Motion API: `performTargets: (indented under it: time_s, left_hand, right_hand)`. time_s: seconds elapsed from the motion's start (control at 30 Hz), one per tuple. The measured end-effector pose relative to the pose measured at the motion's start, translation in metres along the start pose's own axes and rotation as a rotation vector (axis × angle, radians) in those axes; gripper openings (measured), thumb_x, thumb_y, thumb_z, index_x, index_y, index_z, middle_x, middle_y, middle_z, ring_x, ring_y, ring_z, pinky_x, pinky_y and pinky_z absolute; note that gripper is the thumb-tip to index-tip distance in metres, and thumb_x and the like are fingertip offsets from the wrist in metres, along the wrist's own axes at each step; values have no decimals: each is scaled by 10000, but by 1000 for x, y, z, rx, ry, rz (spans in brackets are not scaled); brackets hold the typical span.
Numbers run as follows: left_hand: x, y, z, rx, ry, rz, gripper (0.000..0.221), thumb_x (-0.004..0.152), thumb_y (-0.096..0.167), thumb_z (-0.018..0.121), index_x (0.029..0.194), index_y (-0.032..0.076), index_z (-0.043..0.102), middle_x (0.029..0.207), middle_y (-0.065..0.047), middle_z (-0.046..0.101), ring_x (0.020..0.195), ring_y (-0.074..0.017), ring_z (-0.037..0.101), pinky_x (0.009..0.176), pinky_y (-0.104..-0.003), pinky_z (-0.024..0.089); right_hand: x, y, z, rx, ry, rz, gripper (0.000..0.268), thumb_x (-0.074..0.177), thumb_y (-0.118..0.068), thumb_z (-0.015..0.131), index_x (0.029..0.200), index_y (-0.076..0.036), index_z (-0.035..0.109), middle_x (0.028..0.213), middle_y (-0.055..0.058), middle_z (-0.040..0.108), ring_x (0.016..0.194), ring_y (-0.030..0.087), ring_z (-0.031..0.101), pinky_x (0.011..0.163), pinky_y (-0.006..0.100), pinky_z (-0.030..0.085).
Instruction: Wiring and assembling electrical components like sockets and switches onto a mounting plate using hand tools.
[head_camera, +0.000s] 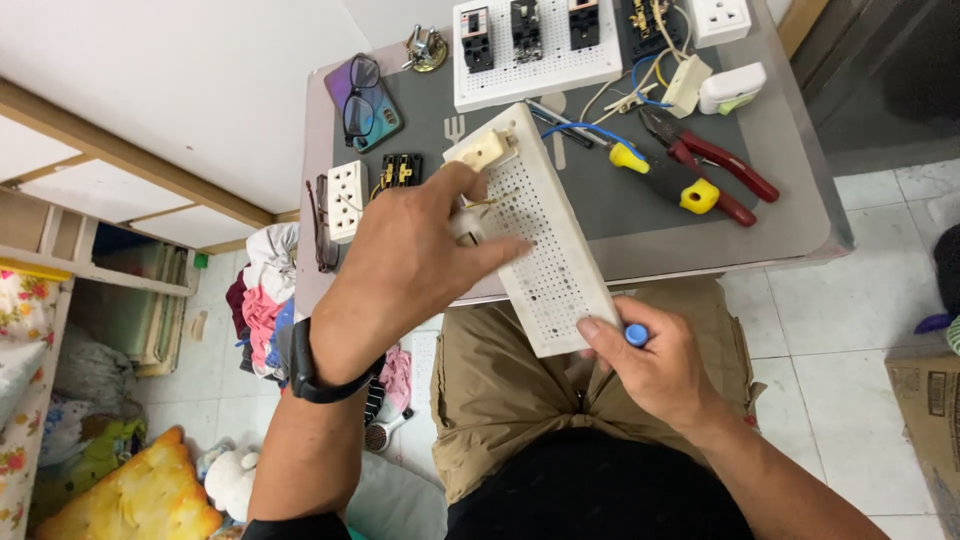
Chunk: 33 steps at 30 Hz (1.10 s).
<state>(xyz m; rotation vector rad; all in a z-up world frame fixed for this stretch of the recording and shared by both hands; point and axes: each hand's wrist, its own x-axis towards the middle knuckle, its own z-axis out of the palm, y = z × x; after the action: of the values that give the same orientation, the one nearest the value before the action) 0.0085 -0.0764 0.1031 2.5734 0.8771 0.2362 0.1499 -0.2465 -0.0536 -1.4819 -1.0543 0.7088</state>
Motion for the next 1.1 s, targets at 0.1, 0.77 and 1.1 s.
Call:
performTargets:
  time_s: [0.1, 0.77, 1.1]
  left_hand:
    - [-1, 8, -7, -39, -107, 18, 480, 787, 169, 803, 1139, 129, 480, 601, 29, 510, 500, -134, 452, 466, -317, 361]
    - [13, 2, 52, -305, 126, 246, 471, 818, 106, 744, 1233, 92, 521, 1148, -112, 538, 1067, -249, 564, 911, -332, 469]
    - [16, -15, 57, -53, 369, 437, 443, 878, 69, 672, 1281, 22, 497, 1214, -199, 533, 1174, -334, 566, 1003, -409, 471]
  right_hand:
    - [2, -8, -6, 198, -15, 220, 291, 847, -240, 627, 882, 26, 739, 620, 134, 737, 417, 150, 594, 378, 242, 498]
    - [2, 4, -26, 452, -54, 213, 332, 864, -235, 615, 938, 74, 710, 577, 166, 676, 422, 167, 577, 357, 236, 469]
    - [0, 1, -31, 573, -84, 278, 329, 892, -227, 598, 993, 64, 711, 450, 82, 522, 497, 162, 623, 373, 240, 448]
